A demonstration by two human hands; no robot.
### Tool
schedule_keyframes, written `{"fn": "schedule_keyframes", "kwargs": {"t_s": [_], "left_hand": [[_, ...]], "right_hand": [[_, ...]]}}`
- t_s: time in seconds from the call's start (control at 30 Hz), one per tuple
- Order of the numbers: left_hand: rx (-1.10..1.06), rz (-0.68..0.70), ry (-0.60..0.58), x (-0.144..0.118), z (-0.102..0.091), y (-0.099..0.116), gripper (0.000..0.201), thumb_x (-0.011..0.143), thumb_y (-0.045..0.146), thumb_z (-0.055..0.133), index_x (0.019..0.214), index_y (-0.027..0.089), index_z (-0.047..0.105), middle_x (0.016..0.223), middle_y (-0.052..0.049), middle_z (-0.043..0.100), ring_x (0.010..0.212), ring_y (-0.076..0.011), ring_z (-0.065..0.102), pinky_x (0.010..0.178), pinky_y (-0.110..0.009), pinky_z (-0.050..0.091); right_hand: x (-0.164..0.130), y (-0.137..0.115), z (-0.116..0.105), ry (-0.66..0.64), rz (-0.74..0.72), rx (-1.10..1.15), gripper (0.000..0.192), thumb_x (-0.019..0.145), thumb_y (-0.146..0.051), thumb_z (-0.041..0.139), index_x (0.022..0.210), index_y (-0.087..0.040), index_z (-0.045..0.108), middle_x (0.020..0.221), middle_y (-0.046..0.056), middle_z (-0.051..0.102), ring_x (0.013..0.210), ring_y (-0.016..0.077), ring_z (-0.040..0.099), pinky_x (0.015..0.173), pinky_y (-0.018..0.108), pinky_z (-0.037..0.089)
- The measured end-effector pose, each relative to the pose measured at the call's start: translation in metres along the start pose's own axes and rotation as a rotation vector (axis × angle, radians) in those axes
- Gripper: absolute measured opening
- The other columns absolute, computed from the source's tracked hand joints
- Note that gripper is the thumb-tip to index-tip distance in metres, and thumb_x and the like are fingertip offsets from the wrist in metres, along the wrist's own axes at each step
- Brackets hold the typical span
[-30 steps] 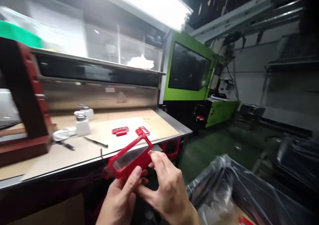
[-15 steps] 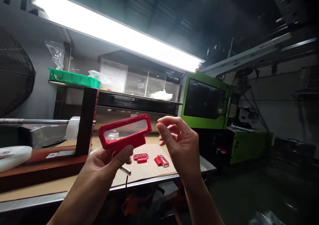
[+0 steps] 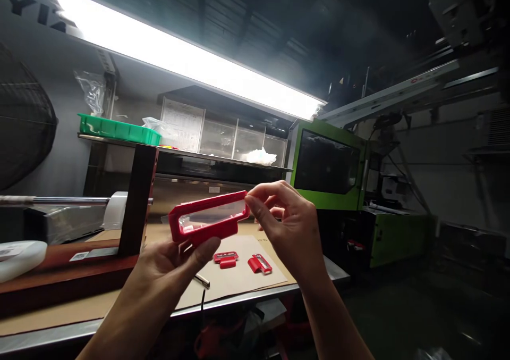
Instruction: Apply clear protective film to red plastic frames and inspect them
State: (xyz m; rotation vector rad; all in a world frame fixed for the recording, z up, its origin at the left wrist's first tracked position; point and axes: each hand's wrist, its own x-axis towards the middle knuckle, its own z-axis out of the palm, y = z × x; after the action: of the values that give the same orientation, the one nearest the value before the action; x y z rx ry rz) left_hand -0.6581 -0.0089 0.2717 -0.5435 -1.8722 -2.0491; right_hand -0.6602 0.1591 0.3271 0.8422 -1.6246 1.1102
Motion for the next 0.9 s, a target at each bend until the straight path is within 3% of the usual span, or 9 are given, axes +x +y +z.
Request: {"fn": "schedule_keyframes", "kwargs": {"t_s": [0.13,0.23,0.37,0.47,0.6,0.73,0.9], "left_hand": [[-0.023,0.059,-0.007,0.001,0.001,0.008,0.023,0.063,0.038,0.077,0.081,0.023,0.072,0.086,-0.003,0.070,0.076,-0.0179,0.061,0.064,-0.017,0.051],[-0.004,0.069,0.037,0.000,0.001,0.014,0.027,0.064,0.046,0.075,0.063,0.020,0.066,0.088,-0.004,0.069,0.081,-0.0180,0.062,0.066,-0.017,0.051],[0.051,0.063,0.129,-0.001,-0.001,0.015,0.033,0.066,0.049,0.074,0.081,0.020,0.071,0.071,-0.003,0.067,0.068,-0.0147,0.060,0.054,-0.014,0.046],[0.010,0.027,0.103,0.001,-0.002,0.014,0.041,0.068,0.053,0.071,0.092,0.020,0.072,0.071,-0.005,0.067,0.066,-0.0146,0.059,0.044,-0.014,0.039],[-0.155,0.002,0.038,0.006,-0.002,0.011,0.035,0.070,0.047,0.072,0.092,0.020,0.072,0.074,-0.004,0.070,0.057,-0.0087,0.055,0.041,-0.012,0.033],[-0.319,-0.041,-0.038,0.009,-0.001,0.012,0.031,0.069,0.044,0.074,0.090,0.020,0.073,0.077,-0.004,0.070,0.067,-0.0129,0.063,0.055,-0.015,0.045],[-0.382,-0.054,-0.006,0.012,-0.006,0.017,0.028,0.069,0.034,0.076,0.092,0.019,0.073,0.089,-0.005,0.070,0.081,-0.0145,0.064,0.071,-0.016,0.052]], "right_hand": [[0.004,-0.001,0.001,-0.033,-0.011,-0.054,0.007,0.080,-0.023,0.063,0.077,-0.017,0.065,0.073,-0.001,0.059,0.059,0.0073,0.055,0.049,0.019,0.044],[0.001,-0.002,0.008,-0.007,-0.105,-0.083,0.005,0.079,-0.017,0.063,0.075,-0.015,0.063,0.070,-0.002,0.057,0.058,0.0055,0.052,0.049,0.017,0.043],[-0.010,0.001,0.023,0.026,-0.322,-0.142,0.005,0.081,-0.010,0.060,0.078,-0.014,0.062,0.072,-0.001,0.054,0.057,0.0042,0.048,0.052,0.017,0.043],[-0.018,0.005,0.032,0.029,-0.403,-0.194,0.005,0.082,-0.009,0.059,0.081,-0.014,0.061,0.073,0.000,0.054,0.058,0.0051,0.048,0.051,0.019,0.041],[-0.022,0.008,0.039,-0.034,-0.419,-0.220,0.004,0.084,-0.011,0.058,0.083,-0.014,0.060,0.072,0.000,0.055,0.056,0.0048,0.046,0.051,0.019,0.039],[-0.024,0.008,0.041,-0.072,-0.412,-0.260,0.006,0.086,-0.016,0.057,0.082,-0.014,0.060,0.068,-0.002,0.053,0.051,0.0039,0.041,0.048,0.019,0.036],[-0.021,0.006,0.038,-0.166,-0.378,-0.193,0.011,0.088,-0.015,0.055,0.088,-0.014,0.065,0.070,-0.001,0.055,0.053,0.0042,0.044,0.049,0.018,0.037]]}}
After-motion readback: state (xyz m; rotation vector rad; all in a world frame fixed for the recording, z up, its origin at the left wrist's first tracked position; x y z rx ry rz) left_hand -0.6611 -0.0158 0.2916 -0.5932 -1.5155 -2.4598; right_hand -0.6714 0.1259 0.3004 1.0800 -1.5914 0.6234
